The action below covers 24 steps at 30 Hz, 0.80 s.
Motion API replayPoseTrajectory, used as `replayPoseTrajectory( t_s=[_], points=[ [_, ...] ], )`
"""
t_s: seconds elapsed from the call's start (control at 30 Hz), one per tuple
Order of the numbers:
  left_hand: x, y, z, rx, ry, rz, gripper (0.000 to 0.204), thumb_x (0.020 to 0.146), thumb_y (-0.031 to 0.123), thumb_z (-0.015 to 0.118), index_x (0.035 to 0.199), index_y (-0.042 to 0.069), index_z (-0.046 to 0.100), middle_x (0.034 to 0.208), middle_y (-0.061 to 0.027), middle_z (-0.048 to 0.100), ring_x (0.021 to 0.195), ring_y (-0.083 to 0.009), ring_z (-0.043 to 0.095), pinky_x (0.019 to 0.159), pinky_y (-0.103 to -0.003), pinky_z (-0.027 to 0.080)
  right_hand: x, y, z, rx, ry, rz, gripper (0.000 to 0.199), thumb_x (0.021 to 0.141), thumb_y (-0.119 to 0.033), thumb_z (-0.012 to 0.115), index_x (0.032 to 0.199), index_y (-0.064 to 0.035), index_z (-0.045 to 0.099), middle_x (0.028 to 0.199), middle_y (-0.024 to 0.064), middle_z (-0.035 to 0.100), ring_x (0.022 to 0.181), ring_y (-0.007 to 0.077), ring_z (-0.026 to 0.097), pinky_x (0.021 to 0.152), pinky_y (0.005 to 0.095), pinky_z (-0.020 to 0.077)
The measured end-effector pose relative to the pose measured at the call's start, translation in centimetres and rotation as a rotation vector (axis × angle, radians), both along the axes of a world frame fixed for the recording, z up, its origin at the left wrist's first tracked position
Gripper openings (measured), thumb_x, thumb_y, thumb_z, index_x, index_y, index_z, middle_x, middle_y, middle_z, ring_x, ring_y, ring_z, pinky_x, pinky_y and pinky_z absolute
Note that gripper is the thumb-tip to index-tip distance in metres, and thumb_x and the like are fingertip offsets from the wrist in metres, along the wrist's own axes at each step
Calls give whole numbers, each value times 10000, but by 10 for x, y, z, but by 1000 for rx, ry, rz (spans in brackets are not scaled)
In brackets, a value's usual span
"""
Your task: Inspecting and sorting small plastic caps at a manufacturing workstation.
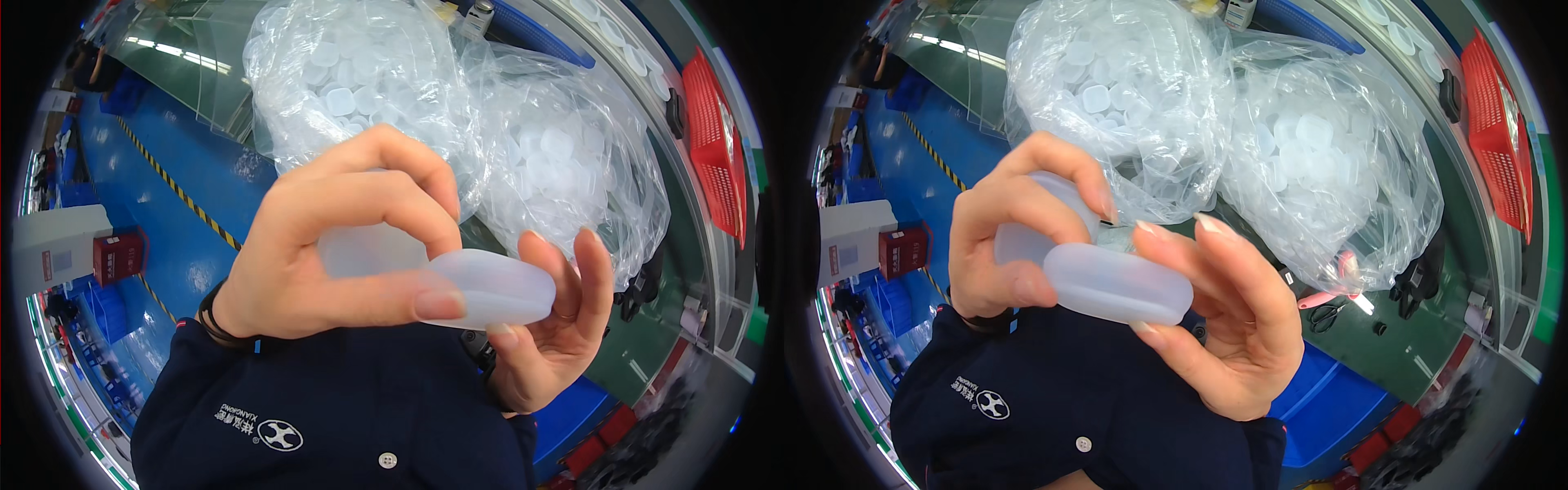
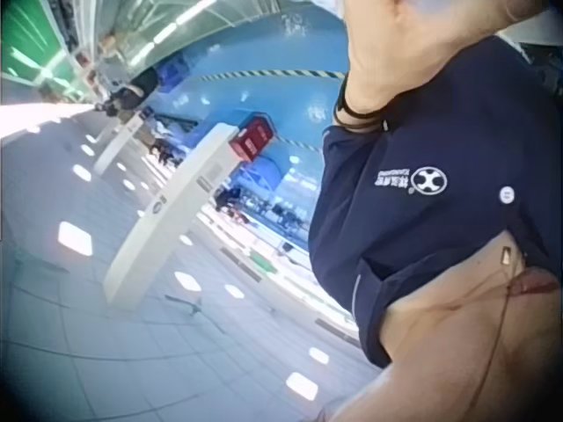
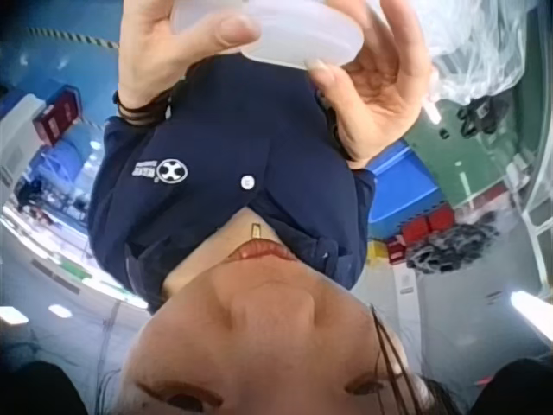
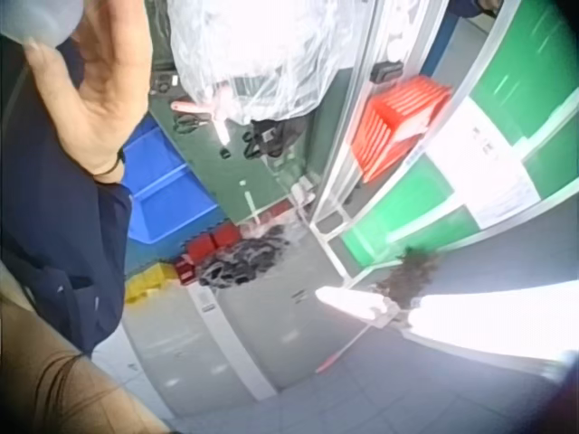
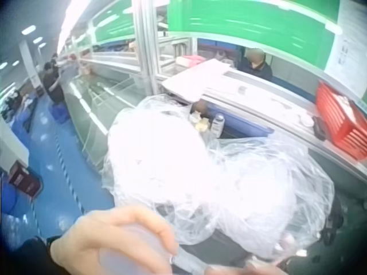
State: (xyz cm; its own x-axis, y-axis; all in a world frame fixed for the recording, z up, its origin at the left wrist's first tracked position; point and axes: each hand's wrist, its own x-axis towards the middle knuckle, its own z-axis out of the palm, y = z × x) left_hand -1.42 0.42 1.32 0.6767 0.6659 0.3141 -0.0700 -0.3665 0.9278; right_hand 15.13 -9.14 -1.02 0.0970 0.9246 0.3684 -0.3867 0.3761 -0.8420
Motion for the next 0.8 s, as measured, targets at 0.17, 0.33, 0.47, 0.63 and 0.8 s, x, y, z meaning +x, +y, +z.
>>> replayPoseTrajectory(
  t_s=[0.17, 0.33, 0.47, 0.63, 0.8],
  points=[
    [2, -1, -10, -398, -83, -151, 229, 737, 258, 593, 727, 30, 582, 870, -143, 493, 756, -191, 509, 682, -269, 401, 4, -5, -7, -45, 137, 71, 616, 679, 170, 546, 1213, 17, 281, 1099, 274, 465, 1060, 312, 461, 881, 376, 406],
    [-15, 4, -20, -259, 361, -49, 194, 774, 167, 524, 848, 2, 592, 836, -78, 500, 773, -171, 508, 678, -263, 400, 4, -6, -5, -37, 290, 104, 616, 672, 187, 533, 1209, 23, 280, 1100, 280, 461, 1054, 313, 465, 889, 378, 399],
    [-18, -3, -27, -117, 576, 119, 287, 783, 194, 510, 992, 7, 566, 806, -48, 502, 784, -157, 508, 686, -254, 395, 1, -3, -7, -62, 271, 24, 557, 690, 139, 547, 1186, 49, 310, 1085, 293, 465, 1039, 317, 478, 879, 372, 400],
    [-11, 1, -15, -137, 115, 106, 505, 758, 405, 548, 1092, 27, 522, 804, -61, 515, 776, -142, 504, 668, -230, 379, -1, 2, -10, -193, 297, -37, 393, 740, 2, 560, 1100, 64, 413, 1062, 290, 480, 1021, 325, 488, 836, 380, 415],
    [-1, -6, -8, 14, 43, 82, 389, 718, 421, 594, 774, 36, 610, 860, -114, 509, 765, -173, 500, 697, -249, 377, -5, 4, -14, -67, 178, -48, 339, 746, 10, 556, 1061, 54, 437, 1057, 288, 484, 1023, 324, 485, 833, 382, 418]
  ],
)
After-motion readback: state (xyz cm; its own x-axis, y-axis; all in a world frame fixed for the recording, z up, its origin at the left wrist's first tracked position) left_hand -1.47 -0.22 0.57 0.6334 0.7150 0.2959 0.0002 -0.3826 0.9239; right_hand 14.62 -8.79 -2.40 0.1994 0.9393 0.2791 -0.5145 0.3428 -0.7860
